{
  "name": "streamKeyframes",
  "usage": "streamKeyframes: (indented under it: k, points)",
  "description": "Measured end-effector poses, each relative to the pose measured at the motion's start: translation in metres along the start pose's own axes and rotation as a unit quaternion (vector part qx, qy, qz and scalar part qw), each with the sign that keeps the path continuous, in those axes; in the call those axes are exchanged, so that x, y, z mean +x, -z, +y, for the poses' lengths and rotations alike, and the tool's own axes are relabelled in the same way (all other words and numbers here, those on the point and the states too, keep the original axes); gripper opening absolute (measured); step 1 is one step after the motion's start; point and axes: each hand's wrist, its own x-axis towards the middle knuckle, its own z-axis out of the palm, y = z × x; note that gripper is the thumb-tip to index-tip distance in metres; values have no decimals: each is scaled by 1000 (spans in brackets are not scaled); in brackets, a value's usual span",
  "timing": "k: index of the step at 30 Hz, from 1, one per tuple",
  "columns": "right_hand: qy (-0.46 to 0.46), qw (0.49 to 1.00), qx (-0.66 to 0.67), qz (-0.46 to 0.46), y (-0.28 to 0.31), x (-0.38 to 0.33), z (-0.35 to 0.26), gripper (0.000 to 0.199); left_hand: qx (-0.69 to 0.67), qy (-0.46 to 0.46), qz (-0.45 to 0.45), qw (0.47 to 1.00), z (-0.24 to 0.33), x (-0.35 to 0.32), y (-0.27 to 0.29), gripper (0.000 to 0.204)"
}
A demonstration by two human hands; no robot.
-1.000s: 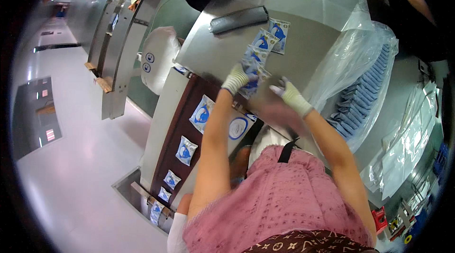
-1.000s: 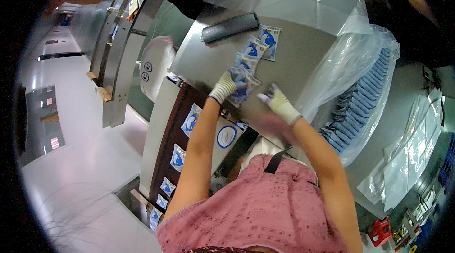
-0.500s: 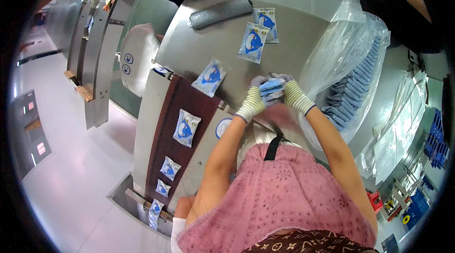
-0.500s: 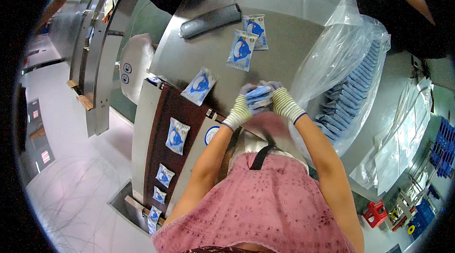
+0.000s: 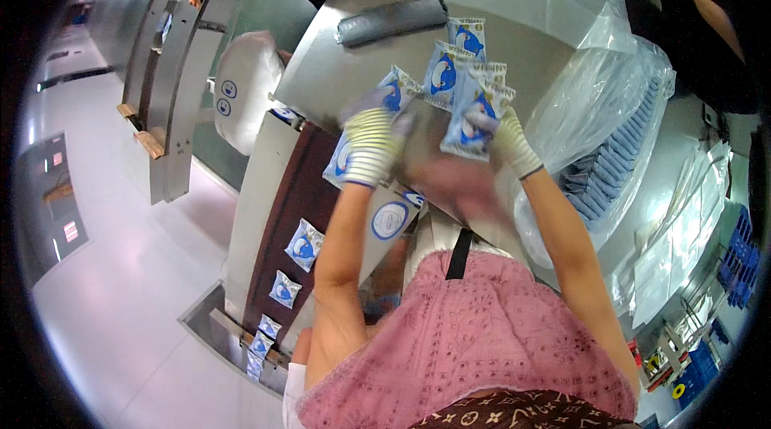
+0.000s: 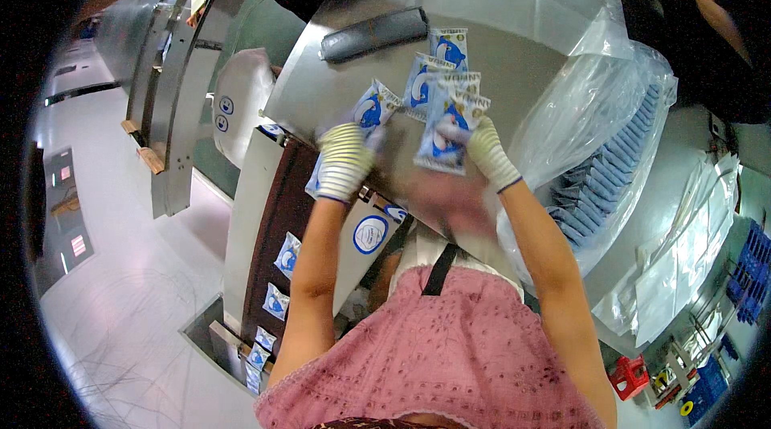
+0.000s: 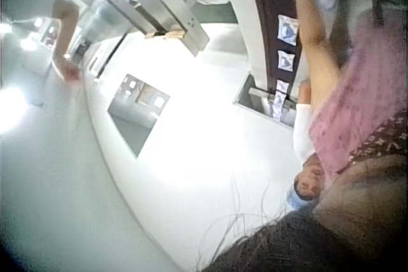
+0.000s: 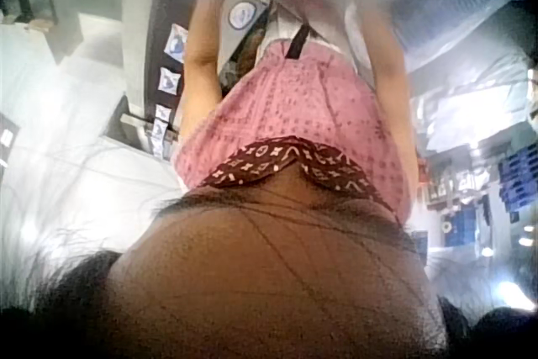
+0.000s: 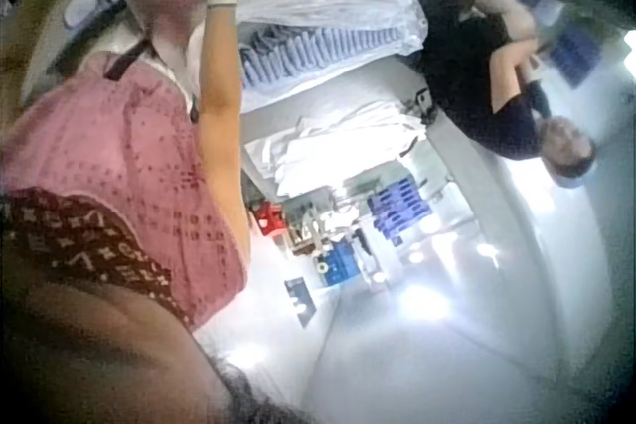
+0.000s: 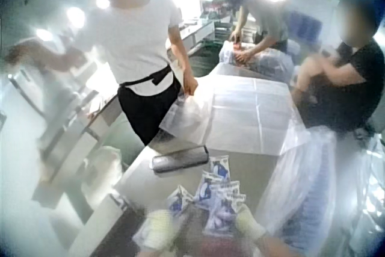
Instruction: The person organizes small blue and white packets into a large plastic bag by hand, then pulls a continuous strip of packaging film from a roll on a machine and bundles it together.
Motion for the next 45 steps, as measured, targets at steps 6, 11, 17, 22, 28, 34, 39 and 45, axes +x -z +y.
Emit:
streamKeyframes:
  k: [6,11,17,22,28,34,39,45]
  points:
    - [106,952,-246,148,-38,82,11,34,-131,11,227,965,-71,15,-67,45]
    - [63,997,24,24,-28,52,7,50,-573,-60,296,762,-82,54,-67,22]
    - [87,989,116,-4,-20,-60,-21,57,-836,-140,-68,527,26,15,-98,45]
    - [106,973,137,154,-13,-123,-24,60,-627,-220,-179,725,108,-41,-50,67]
    - [146,962,191,131,52,-184,-2,56,-697,-324,-135,625,181,-52,-44,56]
    - [-43,798,-596,73,46,-211,109,66,-638,-221,-212,706,252,-49,-96,54]
    - [93,888,-418,168,28,-240,61,54,-428,-295,12,854,176,53,-197,75]
    - [247,675,-422,553,110,-318,43,40,36,-336,43,940,203,-9,-125,50]
